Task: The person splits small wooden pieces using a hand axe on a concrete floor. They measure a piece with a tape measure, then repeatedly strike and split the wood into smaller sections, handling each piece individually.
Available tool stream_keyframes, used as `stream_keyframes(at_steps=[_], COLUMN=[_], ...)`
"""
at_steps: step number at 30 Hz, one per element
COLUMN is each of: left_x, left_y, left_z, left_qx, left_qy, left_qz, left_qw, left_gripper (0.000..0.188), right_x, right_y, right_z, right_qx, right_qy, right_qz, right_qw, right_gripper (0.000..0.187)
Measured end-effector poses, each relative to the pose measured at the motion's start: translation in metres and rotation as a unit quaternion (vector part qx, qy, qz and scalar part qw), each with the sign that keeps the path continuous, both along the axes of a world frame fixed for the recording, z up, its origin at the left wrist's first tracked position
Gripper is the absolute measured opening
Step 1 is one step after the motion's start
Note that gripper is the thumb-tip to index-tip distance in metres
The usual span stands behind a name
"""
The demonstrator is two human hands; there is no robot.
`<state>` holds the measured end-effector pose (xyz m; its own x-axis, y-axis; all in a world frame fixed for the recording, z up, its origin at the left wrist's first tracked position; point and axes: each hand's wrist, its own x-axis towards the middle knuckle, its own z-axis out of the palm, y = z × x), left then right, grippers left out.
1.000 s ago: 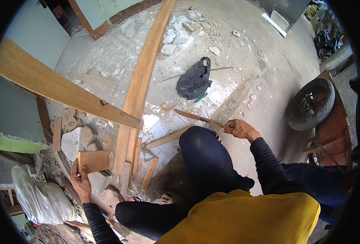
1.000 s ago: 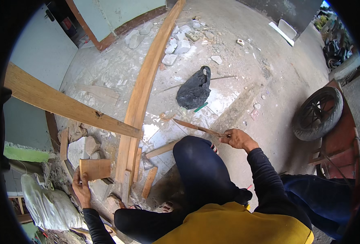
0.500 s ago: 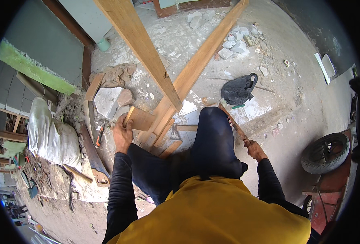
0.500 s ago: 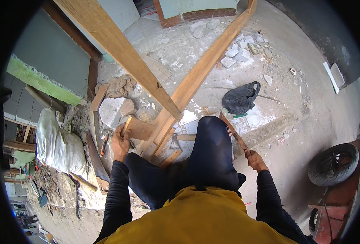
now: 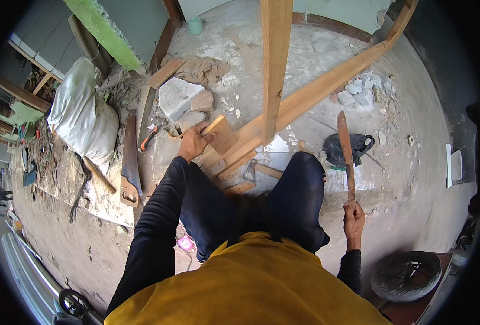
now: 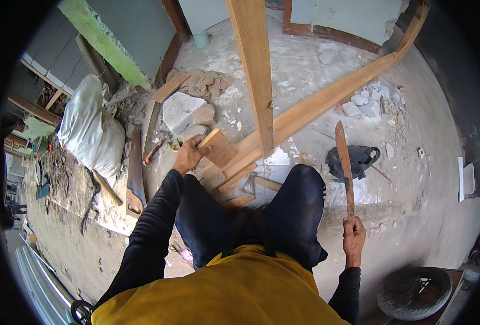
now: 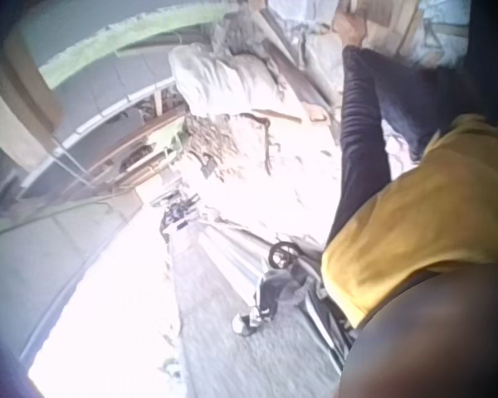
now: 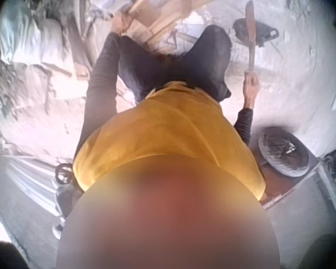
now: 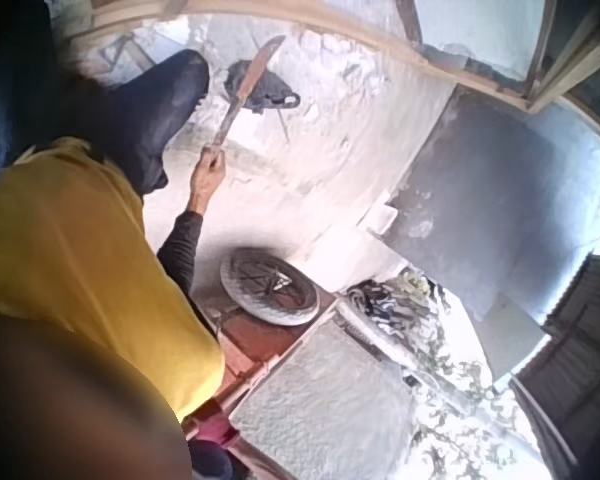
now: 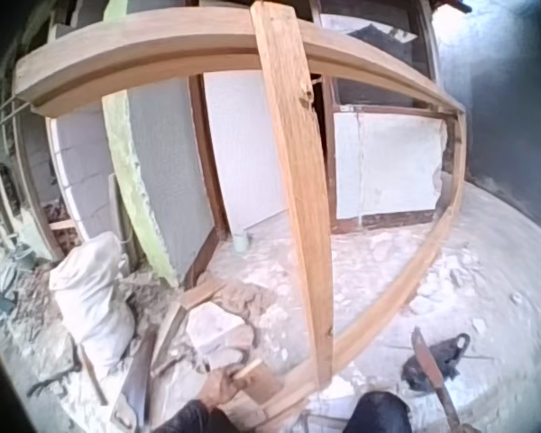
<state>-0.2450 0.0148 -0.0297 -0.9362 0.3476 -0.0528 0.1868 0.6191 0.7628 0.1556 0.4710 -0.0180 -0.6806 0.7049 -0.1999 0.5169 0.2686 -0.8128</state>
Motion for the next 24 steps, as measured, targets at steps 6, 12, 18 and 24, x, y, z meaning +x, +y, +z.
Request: stream_keyframes(at_steps=[6,12,18,24], left_x=[-0.016,-0.025,-0.002,-0.005], left_y=[-0.013,-0.031,-0.021,-0.008], left_z=[0.009,0.034,0.036,0.027], left_qx=[-0.001,0.016,0.054,0.072], left_qy=[-0.021,-0.072,-0.082,-0.152], left_qz=[0.012,-0.008,-0.014,-0.033], left_qw=[1.000,0.997,0.995,0.985], left_gripper=[0.047,0.042,0.041,0.045], right_x=[-0.047,-0.087,-0.090,-0.087], right_y=[-0.065,-0.112,-0.133,-0.129], right_z=[0.062,0.066,0.057,0.061], right_qx=[-0.029,0.023,-0.042,-0.044], right_qy=[0.110,0.084,0.013,0.053], right_qz=[0.163,0.253,0.251,0.261], right_qw=[0.980,0.963,0.967,0.963], right_gripper=[0.029,0.027,0.033,0.031])
